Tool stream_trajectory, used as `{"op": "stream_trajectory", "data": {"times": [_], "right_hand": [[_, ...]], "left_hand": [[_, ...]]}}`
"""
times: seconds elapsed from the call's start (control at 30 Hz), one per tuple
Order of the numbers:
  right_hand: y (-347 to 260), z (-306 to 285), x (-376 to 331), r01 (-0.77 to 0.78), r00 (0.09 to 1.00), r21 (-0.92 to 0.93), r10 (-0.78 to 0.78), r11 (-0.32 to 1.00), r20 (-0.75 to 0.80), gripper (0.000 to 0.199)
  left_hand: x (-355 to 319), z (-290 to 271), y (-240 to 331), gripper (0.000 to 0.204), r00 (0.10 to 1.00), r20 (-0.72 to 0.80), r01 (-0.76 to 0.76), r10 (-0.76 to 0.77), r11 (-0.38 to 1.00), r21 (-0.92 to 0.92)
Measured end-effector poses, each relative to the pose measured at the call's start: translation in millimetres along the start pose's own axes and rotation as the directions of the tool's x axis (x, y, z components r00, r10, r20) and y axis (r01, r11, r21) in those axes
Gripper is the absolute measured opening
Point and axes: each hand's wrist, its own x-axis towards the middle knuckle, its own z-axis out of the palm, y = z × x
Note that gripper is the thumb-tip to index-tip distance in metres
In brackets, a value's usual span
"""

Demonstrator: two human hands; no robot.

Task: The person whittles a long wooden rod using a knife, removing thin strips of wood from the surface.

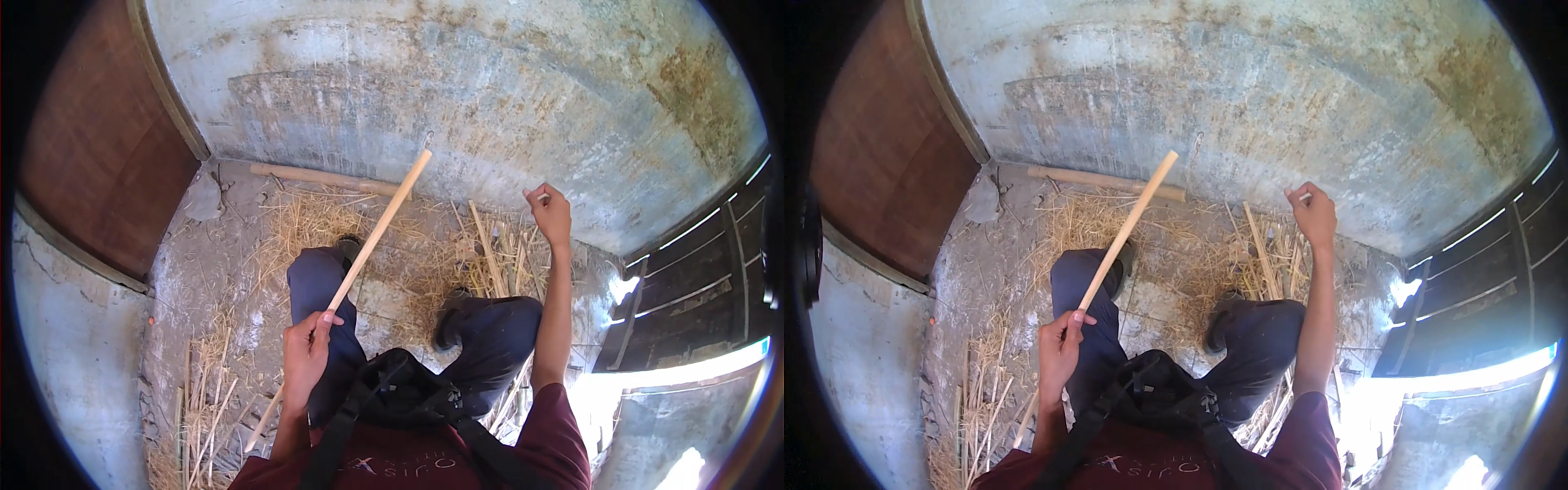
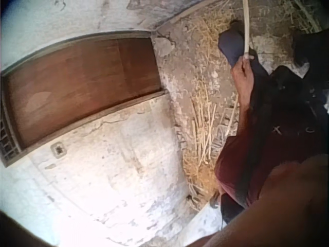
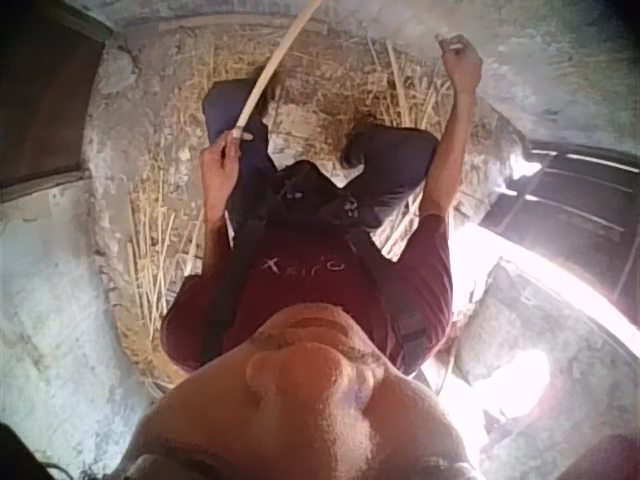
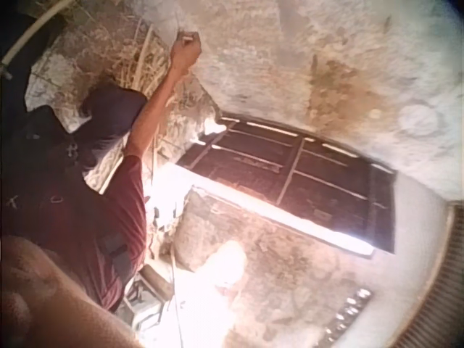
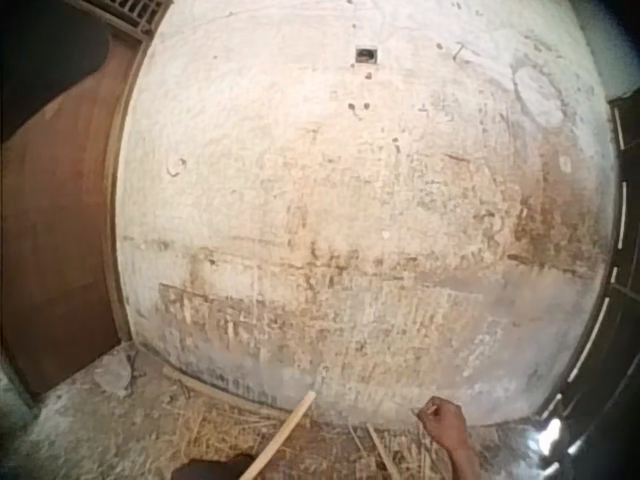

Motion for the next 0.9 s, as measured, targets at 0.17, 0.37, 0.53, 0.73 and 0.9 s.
{"op": "stream_trajectory", "data": {"times": [0.17, 0.37, 0.53, 0.73, 0.9], "right_hand": [[-66, -5, -43, 0.192, 0.978, 0.501, -0.12, 0.844, -0.174, 0.024], [-129, -4, -151, 0.491, 0.87, 0.459, -0.389, 0.74, -0.304, 0.019], [-158, 17, -194, 0.746, 0.663, 0.395, -0.653, 0.536, -0.365, 0.032], [-161, 27, -205, 0.819, 0.567, 0.338, -0.748, 0.464, -0.345, 0.035], [-161, 25, -214, 0.862, 0.504, 0.227, -0.812, 0.452, -0.296, 0.035]], "left_hand": [[9, 3, 2, 0.046, 0.987, 0.152, 0.081, -0.052, 0.979, -0.188], [20, 23, 27, 0.05, 0.918, 0.395, 0.113, 0.037, 0.93, -0.351], [24, 32, 52, 0.045, 0.849, 0.508, 0.086, 0.147, 0.909, -0.407], [24, 39, 68, 0.044, 0.807, 0.551, 0.058, 0.21, 0.902, -0.428], [21, 40, 66, 0.045, 0.803, 0.583, 0.185, 0.127, 0.876, -0.446]]}}
